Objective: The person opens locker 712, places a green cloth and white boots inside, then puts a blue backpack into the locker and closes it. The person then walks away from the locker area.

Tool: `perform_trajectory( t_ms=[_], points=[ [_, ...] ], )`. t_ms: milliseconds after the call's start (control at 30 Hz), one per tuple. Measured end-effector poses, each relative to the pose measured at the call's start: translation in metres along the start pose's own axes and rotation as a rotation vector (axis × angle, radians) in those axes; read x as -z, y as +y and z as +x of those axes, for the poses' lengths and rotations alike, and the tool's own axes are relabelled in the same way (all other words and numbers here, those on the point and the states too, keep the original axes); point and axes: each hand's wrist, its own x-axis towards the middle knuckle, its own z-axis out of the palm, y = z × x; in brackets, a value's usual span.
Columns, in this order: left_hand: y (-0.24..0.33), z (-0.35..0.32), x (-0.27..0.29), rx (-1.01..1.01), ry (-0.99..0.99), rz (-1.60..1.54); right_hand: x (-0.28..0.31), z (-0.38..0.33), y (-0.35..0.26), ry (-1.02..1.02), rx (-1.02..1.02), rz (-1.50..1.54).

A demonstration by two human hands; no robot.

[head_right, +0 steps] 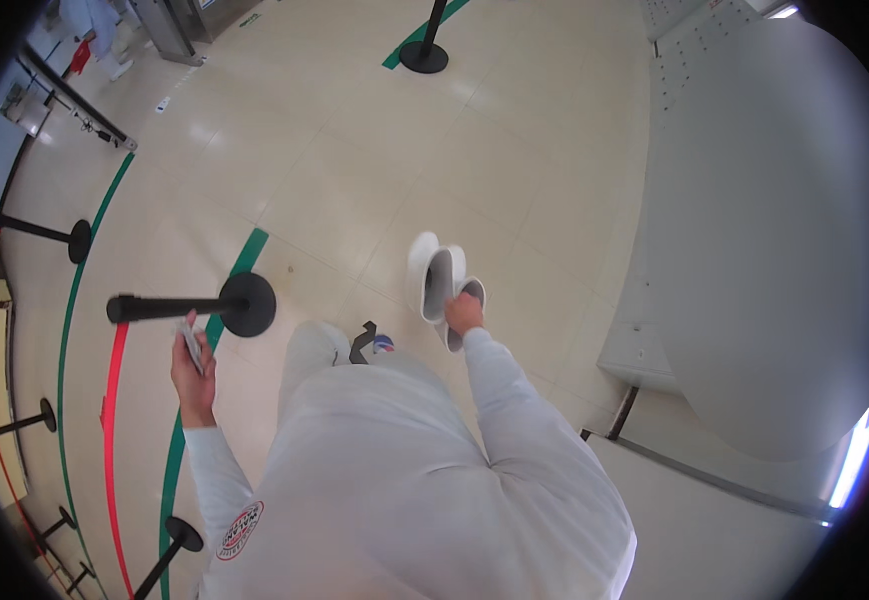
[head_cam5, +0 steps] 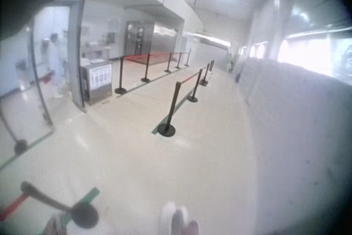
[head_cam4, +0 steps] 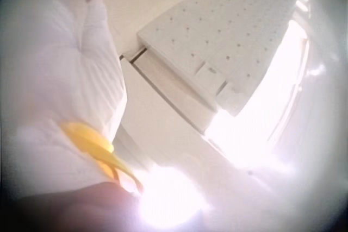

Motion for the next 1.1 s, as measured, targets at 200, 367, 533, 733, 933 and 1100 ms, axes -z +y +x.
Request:
perform_trajectory(
  t_ms=[200, 367, 533, 733, 933, 1100],
  points=[
    [0.010, 0.113, 0.025, 0.074, 0.274, 0.013, 0.076, 0.251, -0.108, 0.034, 0.094, 0.097],
    [0.095, 0.271, -0.005, 0.071, 0.293, 0.291, 0.151, 0.415, -0.225, 0.064, -0.228, 0.449],
    [0.224, 0.434, -0.056, -0.185, 0.227, 0.796, 0.182, 0.554, -0.316, 0.111, -0.087, 0.471],
    [0.322, 0.616, -0.050, -0.225, 0.224, 0.795, 0.188, 0.711, -0.398, 0.088, -0.085, 0.492],
    [0.247, 0.735, 0.169, -0.060, 0.329, 1.717, 0.193, 0.879, -0.486, -0.044, 0.087, 0.455],
    [0.206, 0.720, 0.214, 0.718, 0.371, 1.533, 0.195, 1.038, -0.590, -0.126, 0.303, 0.200]
  ],
)
